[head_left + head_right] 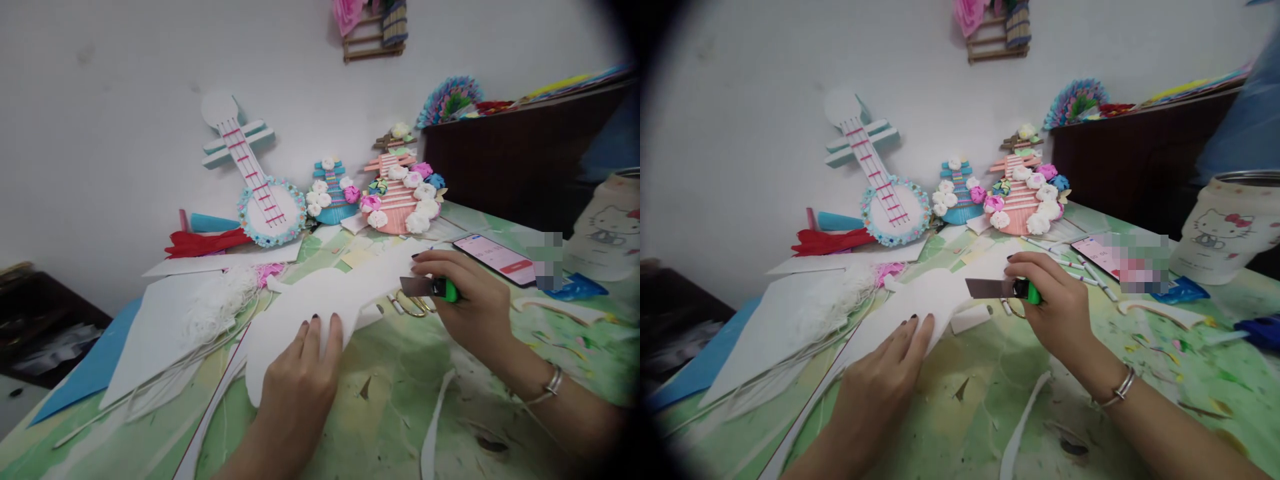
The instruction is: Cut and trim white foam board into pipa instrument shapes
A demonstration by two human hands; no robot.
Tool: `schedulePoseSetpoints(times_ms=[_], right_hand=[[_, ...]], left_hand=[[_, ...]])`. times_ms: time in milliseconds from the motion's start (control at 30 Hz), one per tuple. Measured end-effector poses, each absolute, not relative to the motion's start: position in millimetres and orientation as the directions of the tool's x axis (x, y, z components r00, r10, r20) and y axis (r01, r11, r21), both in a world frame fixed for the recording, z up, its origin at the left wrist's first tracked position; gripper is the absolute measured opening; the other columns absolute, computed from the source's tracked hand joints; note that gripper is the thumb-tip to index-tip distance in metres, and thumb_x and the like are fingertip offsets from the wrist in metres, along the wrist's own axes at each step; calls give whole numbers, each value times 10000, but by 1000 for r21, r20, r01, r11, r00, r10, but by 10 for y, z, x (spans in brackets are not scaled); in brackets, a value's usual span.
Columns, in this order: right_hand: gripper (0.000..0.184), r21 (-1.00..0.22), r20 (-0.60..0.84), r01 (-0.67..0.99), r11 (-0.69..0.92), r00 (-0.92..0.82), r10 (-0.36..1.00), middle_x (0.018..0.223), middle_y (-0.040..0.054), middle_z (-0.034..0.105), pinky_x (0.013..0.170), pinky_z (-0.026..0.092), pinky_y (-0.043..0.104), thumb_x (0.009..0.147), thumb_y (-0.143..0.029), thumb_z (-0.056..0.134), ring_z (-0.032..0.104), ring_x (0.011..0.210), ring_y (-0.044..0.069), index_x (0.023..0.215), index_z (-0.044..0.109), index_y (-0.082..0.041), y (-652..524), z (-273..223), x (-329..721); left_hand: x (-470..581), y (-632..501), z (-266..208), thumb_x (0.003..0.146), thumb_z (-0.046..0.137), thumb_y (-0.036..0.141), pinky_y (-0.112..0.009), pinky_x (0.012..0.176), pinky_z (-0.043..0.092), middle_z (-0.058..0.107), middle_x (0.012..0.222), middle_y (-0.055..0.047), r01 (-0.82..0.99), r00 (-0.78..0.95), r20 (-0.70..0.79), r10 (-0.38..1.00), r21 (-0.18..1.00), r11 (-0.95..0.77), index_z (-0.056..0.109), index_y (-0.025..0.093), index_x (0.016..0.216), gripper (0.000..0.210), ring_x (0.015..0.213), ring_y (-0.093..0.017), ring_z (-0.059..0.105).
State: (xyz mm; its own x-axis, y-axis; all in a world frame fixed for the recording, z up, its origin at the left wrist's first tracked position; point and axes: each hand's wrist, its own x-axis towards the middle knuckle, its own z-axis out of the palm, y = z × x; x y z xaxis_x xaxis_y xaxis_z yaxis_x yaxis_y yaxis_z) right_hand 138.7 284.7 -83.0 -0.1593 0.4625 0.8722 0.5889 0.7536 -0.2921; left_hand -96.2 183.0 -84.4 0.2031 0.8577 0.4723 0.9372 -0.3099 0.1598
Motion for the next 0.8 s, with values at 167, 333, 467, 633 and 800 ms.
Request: schedulePoseSetpoints(times_ms=[167, 333, 467, 633, 800], right_hand=[[261, -300, 857, 694, 655, -106, 505, 1179, 112, 527, 848, 458, 390, 812, -189, 567, 543, 1066, 263, 1063, 618, -233, 2926, -853, 1396], [483, -379, 783, 830, 410, 51, 621, 995, 125, 542, 676, 440, 383, 844, -414, 527, 553, 905, 295, 1264, 482, -180, 2861, -786, 1391], [331, -434, 639, 713, 550, -187, 746, 793, 29, 598, 553, 384, 291, 853, -504, 496, 551, 629, 184, 1016, 518, -216, 2593, -790, 1194], [252, -497, 451, 536, 683, -513, 731, 757, 17, 596, 578, 370, 282, 951, -413, 329, 548, 648, 172, 908, 485, -219, 2341, -867, 909], [155, -491, 536, 477, 729, -494, 684, 775, 7, 578, 584, 357, 260, 966, -321, 351, 532, 652, 151, 953, 468, -221, 2331, -874, 900]], left_hand=[[-961, 1917, -943, 863, 434, 89, -372, 806, 544, 625, 1198, -140, 962, 209, 613, 761, 10, -272, 612, 207, 1203, 402, 1042, -304, 628], [-979, 1980, -942, 832, 397, 2, -289, 691, 575, 643, 1152, -157, 873, 419, 646, 638, -480, -88, 609, 63, 1169, 403, 918, -254, 682], [-964, 1951, -862, 838, 374, 16, -277, 661, 580, 660, 1126, -158, 856, 423, 627, 654, -513, -62, 607, 52, 1164, 402, 906, -239, 686], [-896, 1842, -791, 850, 389, 39, -309, 628, 590, 675, 1075, -192, 871, 472, 680, 561, -458, -177, 634, 20, 1081, 338, 870, -259, 693], [-846, 1753, -755, 856, 389, 48, -334, 576, 591, 691, 996, -218, 864, 503, 714, 487, -427, -266, 653, 12, 982, 295, 825, -288, 700]])
